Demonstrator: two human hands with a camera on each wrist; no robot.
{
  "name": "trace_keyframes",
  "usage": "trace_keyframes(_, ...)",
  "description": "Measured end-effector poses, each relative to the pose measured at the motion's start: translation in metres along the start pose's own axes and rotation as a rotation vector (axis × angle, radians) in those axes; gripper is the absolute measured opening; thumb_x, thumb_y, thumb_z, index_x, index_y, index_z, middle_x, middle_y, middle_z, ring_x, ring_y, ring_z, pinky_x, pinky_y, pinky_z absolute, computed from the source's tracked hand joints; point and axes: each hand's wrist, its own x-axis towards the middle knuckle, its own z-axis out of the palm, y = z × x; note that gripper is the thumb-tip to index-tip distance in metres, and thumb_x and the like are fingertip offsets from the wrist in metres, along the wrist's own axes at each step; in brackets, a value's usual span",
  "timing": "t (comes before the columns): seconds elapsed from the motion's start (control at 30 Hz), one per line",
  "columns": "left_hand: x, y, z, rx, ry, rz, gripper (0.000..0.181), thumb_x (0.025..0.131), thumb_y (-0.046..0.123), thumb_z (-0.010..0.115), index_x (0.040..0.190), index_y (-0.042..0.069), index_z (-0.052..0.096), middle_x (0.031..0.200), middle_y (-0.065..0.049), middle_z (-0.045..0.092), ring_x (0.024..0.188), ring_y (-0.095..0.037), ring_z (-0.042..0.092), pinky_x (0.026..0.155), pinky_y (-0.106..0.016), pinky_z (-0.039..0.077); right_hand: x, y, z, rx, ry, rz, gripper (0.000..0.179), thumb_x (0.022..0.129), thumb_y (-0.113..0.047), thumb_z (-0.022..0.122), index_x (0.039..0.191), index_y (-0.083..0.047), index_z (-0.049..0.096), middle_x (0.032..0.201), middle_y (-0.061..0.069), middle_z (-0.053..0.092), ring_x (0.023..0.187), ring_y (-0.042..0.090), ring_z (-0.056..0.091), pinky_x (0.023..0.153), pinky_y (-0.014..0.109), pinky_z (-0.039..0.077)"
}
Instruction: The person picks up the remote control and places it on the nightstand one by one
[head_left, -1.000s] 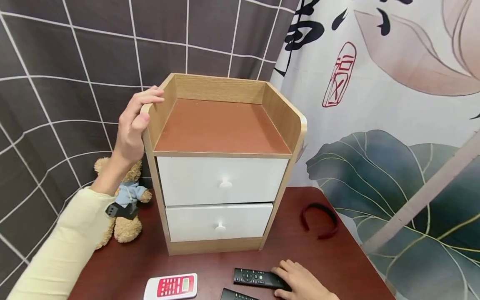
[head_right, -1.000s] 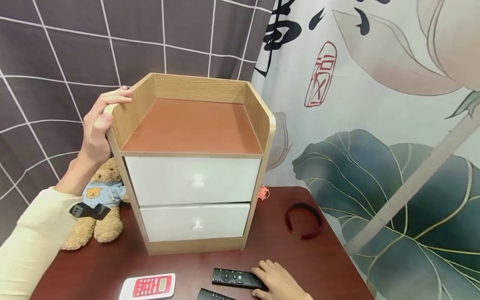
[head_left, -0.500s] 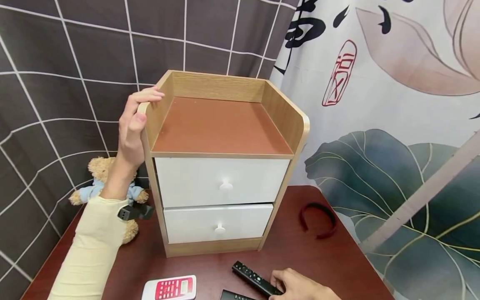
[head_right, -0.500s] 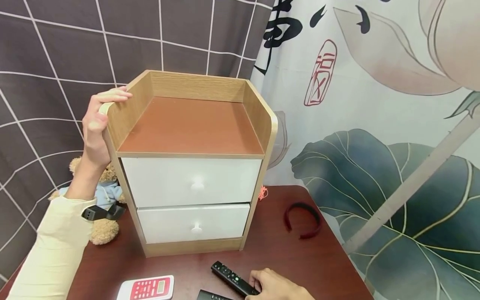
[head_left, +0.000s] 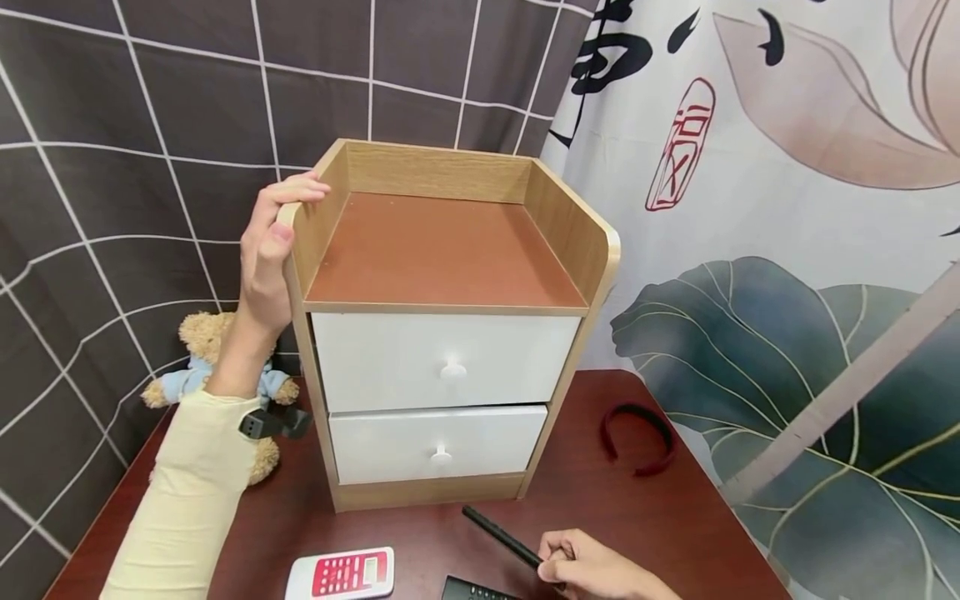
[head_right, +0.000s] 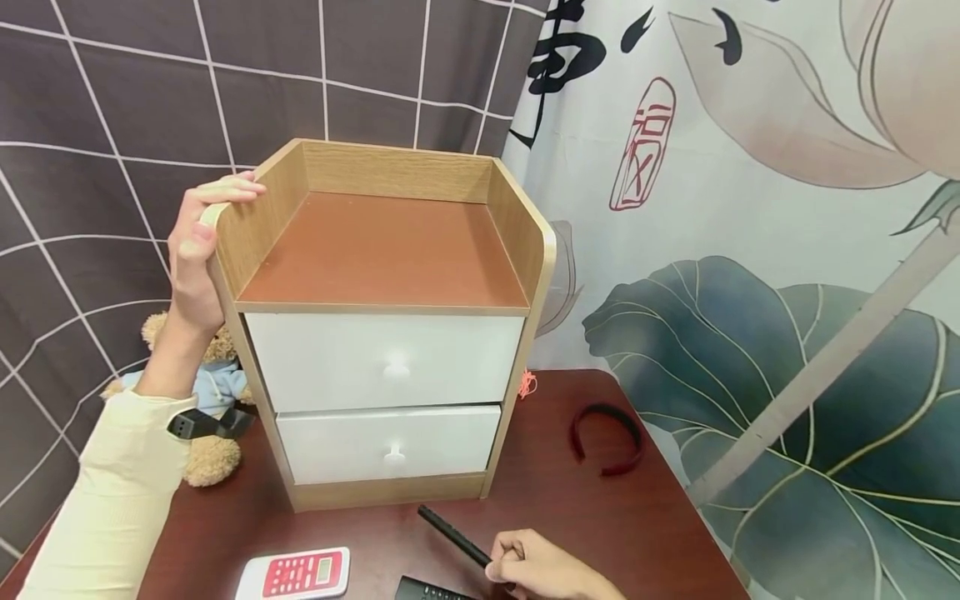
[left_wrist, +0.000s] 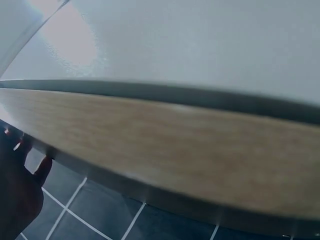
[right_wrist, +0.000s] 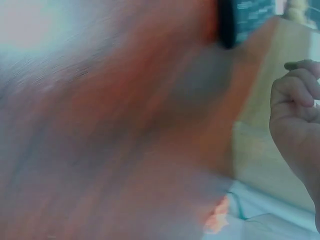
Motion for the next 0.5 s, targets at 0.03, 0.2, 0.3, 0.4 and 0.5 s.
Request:
trace_keyframes(0.03,0.000,0.000,0.000,0.000,0.001,0.000,0.042,0.090,0.028,0.039,0.109,0.003,0.066,0.121,-0.002,0.066,0.130,-0.029,0.049,0.114,-0.036,0.031,-0.001,-0.007,0.000,0.020,-0.018,-0.015,0.031,0.092,-0.012,0.054,0.091,0.018,0.044,0.060,-0.011,0.042,0.049,-0.003,0.038,0.045,0.015,0.028)
trace_keyframes(0.2,0.001,0.001,-0.001,0.008,0.007,-0.007,0.042,0.089,0.028,0.039,0.109,0.003,0.067,0.120,-0.003,0.066,0.130,-0.028,0.050,0.113,-0.036,0.032,-0.006,-0.049,-0.001,0.047,-0.117,-0.150,0.029,0.094,-0.014,0.049,0.093,0.015,0.044,0.055,0.017,0.040,0.051,-0.002,0.047,0.039,0.017,0.028)
trace_keyframes(0.3,0.002,0.001,-0.001,0.010,0.010,-0.012,0.042,0.089,0.027,0.039,0.109,0.004,0.067,0.120,-0.002,0.066,0.130,-0.028,0.050,0.114,-0.036,0.032,-0.011,-0.080,-0.003,0.098,-0.182,-0.226,0.031,0.096,-0.016,0.048,0.096,0.015,0.046,0.061,0.032,0.038,0.050,0.002,0.044,0.035,0.021,0.024)
trace_keyframes(0.4,0.002,0.001,-0.001,0.018,0.007,-0.017,0.041,0.089,0.027,0.039,0.110,0.006,0.067,0.121,-0.002,0.066,0.130,-0.027,0.050,0.114,-0.036,0.032,-0.017,-0.111,-0.007,0.137,-0.236,-0.309,0.035,0.097,-0.019,0.048,0.099,0.016,0.046,0.060,0.032,0.037,0.045,0.014,0.038,0.033,0.023,0.024)
trace_keyframes(0.5,0.001,0.001,-0.001,0.034,0.003,-0.024,0.042,0.088,0.027,0.038,0.110,0.006,0.067,0.122,-0.003,0.065,0.130,-0.026,0.050,0.114,-0.036,0.033,-0.021,-0.141,-0.013,0.139,-0.276,-0.401,0.033,0.099,-0.022,0.048,0.103,0.011,0.049,0.059,0.028,0.038,0.043,0.024,0.033,0.032,0.024,0.025)
